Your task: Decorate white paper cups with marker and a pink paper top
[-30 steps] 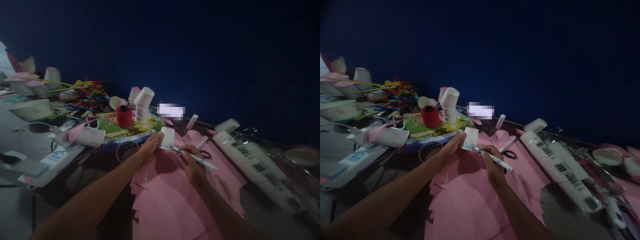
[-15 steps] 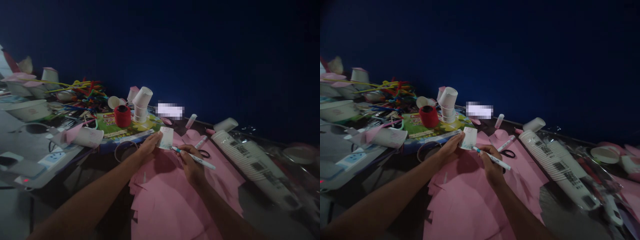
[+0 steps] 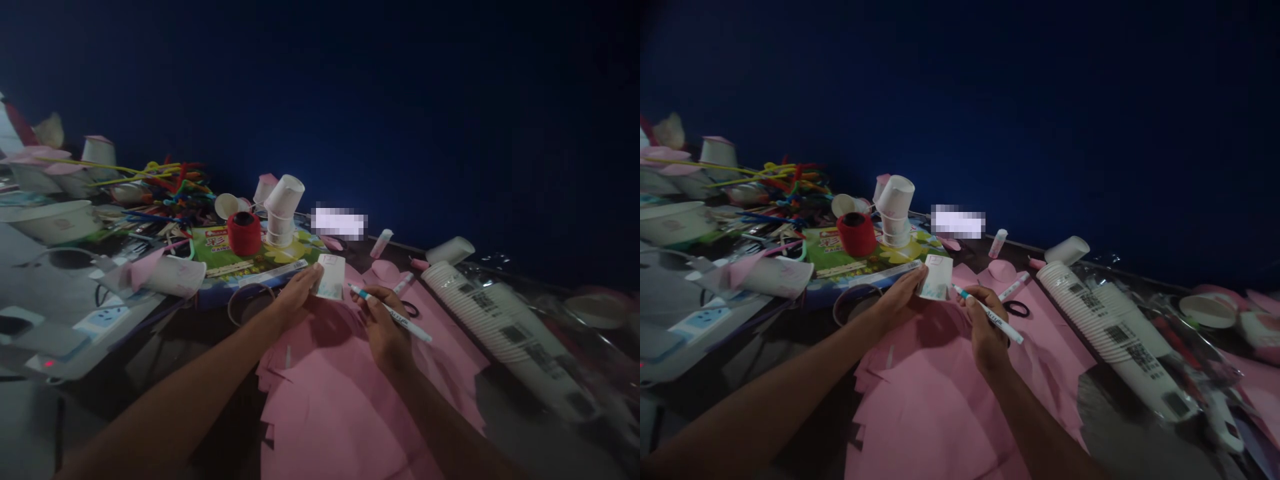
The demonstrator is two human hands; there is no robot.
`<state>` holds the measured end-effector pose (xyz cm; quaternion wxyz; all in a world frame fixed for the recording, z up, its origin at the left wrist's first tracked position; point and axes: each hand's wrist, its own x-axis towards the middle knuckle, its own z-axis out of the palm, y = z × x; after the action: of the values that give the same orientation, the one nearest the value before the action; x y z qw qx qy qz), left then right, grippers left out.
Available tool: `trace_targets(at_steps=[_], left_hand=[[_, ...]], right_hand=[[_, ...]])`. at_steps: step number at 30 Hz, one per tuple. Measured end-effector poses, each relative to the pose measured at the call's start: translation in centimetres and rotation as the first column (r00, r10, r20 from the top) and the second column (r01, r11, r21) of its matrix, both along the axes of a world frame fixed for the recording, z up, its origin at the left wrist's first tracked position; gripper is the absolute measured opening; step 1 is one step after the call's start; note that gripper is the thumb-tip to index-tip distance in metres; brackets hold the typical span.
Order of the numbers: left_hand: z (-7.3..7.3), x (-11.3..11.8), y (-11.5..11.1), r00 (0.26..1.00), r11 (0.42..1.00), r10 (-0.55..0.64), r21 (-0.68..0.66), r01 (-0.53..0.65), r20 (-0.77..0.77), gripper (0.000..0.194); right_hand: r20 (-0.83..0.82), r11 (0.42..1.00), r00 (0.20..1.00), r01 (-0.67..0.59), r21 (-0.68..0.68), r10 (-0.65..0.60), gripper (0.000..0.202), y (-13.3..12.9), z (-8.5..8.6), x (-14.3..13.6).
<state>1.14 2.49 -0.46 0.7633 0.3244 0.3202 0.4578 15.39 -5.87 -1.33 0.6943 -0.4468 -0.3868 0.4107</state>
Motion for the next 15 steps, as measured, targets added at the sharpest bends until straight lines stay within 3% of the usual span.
trace_targets(at_steps=[4, 8, 12, 15], left_hand=[[0.25, 0.0, -0.31, 0.993, 0.999, -0.052, 0.006, 0.051, 0.104, 0.039], [0.2, 0.09, -0.29, 0.986, 0.998, -0.061, 0.028, 0.058, 0.155, 0.034], [0.26, 0.17, -0.23, 0.99, 0.999, -0.004, -0.049, 0.011, 0.141, 0.033], [0.06, 0.06, -0.25, 0.991, 0.997, -0.032, -0.064, 0.041, 0.133, 0.04]], right_hand=[[0.011, 0.999, 0.999, 0.043, 0.032, -0.044, 0.024, 0.34, -0.26, -0.09], [0.008, 0.997, 1.0, -0.021, 0.073, 0.02, 0.027, 0.33, -0.46, -0.2], [-0.034, 0.994, 0.998, -0.058, 0.092, 0.062, 0.025, 0.23, -0.37, -0.39], [-0.074, 0.992, 0.994, -0.076, 0.101, 0.083, 0.024, 0.2, -0.26, -0.51]])
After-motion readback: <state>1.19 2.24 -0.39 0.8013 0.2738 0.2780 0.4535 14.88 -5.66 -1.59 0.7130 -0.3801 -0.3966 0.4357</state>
